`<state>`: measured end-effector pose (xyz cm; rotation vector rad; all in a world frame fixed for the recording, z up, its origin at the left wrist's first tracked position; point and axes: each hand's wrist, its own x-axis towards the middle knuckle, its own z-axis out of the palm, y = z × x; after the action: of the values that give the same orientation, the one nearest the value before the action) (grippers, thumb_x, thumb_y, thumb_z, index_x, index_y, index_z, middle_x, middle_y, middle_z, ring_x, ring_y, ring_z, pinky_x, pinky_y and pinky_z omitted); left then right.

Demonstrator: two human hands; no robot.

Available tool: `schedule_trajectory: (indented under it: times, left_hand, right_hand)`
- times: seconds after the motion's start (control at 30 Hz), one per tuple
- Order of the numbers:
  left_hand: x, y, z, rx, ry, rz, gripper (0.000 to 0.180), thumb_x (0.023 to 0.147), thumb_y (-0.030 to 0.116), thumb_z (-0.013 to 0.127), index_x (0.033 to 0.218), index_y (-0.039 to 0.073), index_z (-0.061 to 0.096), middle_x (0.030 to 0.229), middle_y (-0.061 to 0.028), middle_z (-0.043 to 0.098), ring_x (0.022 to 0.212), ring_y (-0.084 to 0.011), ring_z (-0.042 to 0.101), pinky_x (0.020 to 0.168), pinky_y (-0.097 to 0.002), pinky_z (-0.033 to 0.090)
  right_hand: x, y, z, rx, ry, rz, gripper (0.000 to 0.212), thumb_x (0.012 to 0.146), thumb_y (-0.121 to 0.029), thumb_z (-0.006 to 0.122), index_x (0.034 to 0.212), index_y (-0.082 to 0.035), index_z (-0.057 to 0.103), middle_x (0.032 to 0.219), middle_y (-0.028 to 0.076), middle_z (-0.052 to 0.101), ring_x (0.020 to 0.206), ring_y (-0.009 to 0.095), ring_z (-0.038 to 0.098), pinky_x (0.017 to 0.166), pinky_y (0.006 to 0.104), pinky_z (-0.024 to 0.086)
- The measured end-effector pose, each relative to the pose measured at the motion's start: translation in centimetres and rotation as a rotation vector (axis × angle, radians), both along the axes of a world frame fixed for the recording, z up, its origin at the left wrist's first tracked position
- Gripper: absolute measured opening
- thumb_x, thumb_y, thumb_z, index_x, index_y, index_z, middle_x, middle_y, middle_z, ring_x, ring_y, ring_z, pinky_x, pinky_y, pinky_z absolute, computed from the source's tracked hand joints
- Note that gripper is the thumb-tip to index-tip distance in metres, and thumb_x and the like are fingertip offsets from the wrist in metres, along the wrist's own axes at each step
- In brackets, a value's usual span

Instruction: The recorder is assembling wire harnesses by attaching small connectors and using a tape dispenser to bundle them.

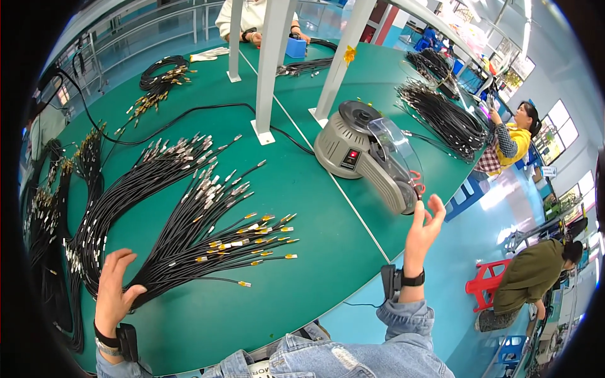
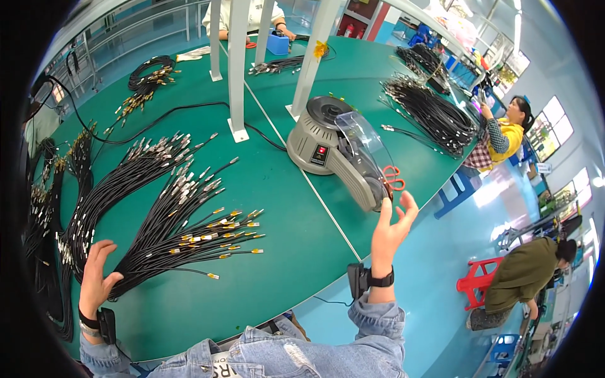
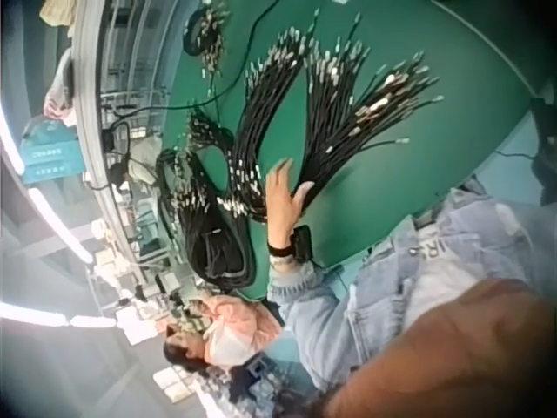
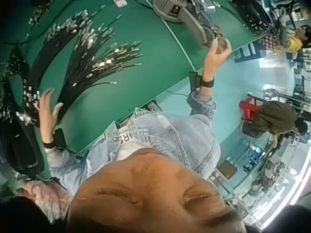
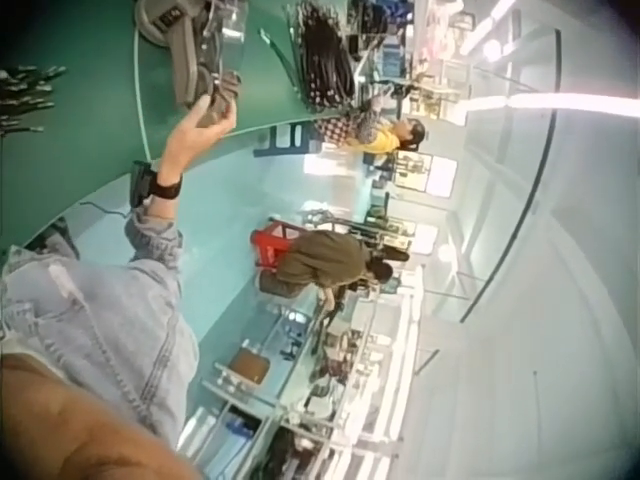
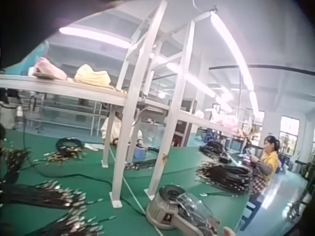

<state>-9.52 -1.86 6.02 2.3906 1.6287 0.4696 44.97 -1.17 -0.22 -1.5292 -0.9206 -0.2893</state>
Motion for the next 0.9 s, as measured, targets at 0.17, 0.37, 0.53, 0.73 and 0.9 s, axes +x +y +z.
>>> schedule_trajectory:
  times: [0.17, 0.37, 0.53, 0.73, 0.9]
  left_hand:
    - [8.6, 3.6, 2.1, -0.095, 0.000, -0.301, 0.056, 0.067, 0.024, 0.076, 0.115, 0.003, 0.054, 0.119, -0.0153, 0.051, 0.107, -0.0354, 0.051, 0.091, -0.0418, 0.042]
    - [18.0, 5.4, 1.5, -0.176, -0.030, -0.765, 0.059, 0.078, 0.032, 0.071, 0.122, 0.001, 0.048, 0.120, -0.0160, 0.052, 0.110, -0.0350, 0.051, 0.094, -0.0400, 0.042]
    - [23.7, 5.6, -1.0, -0.493, -0.313, -0.729, 0.072, 0.082, 0.031, 0.069, 0.135, 0.001, 0.032, 0.123, -0.0204, 0.050, 0.114, -0.0307, 0.051, 0.093, -0.0379, 0.045]
    - [28.0, 6.8, -4.5, -0.548, -0.642, -0.405, 0.085, 0.080, 0.028, 0.071, 0.141, 0.001, 0.017, 0.127, -0.0227, 0.046, 0.114, -0.0286, 0.052, 0.092, -0.0355, 0.046]
    - [27.7, 10.2, -7.2, -0.219, -0.677, -0.248, 0.091, 0.074, 0.023, 0.075, 0.140, 0.001, 0.016, 0.130, -0.0228, 0.044, 0.116, -0.0293, 0.051, 0.096, -0.0350, 0.043]
  right_hand:
    - [3.7, 1.4, -1.0, -0.105, 0.371, 0.408, 0.039, 0.095, -0.023, 0.052, 0.126, 0.001, 0.047, 0.121, 0.009, 0.053, 0.109, 0.016, 0.048, 0.091, 0.0282, 0.039]
    - [2.0, 0.4, -1.2, -0.125, 0.554, 0.579, 0.046, 0.097, -0.023, 0.049, 0.132, 0.004, 0.040, 0.130, 0.012, 0.047, 0.121, 0.020, 0.044, 0.102, 0.0306, 0.033]
    - [-4.7, -1.6, -0.8, -0.132, 0.490, 0.578, 0.049, 0.097, -0.021, 0.048, 0.136, 0.005, 0.034, 0.133, 0.013, 0.045, 0.126, 0.021, 0.040, 0.105, 0.0321, 0.031]
    - [-12.1, -2.2, -1.3, -0.188, 0.505, 0.796, 0.070, 0.089, -0.018, 0.060, 0.142, 0.001, 0.019, 0.145, 0.016, 0.022, 0.133, 0.026, 0.028, 0.108, 0.0401, 0.029]
    - [-15.3, -0.8, -0.7, -0.236, 0.514, 1.064, 0.074, 0.087, -0.019, 0.063, 0.143, -0.002, 0.019, 0.147, 0.016, 0.019, 0.138, 0.026, 0.021, 0.110, 0.0433, 0.025]
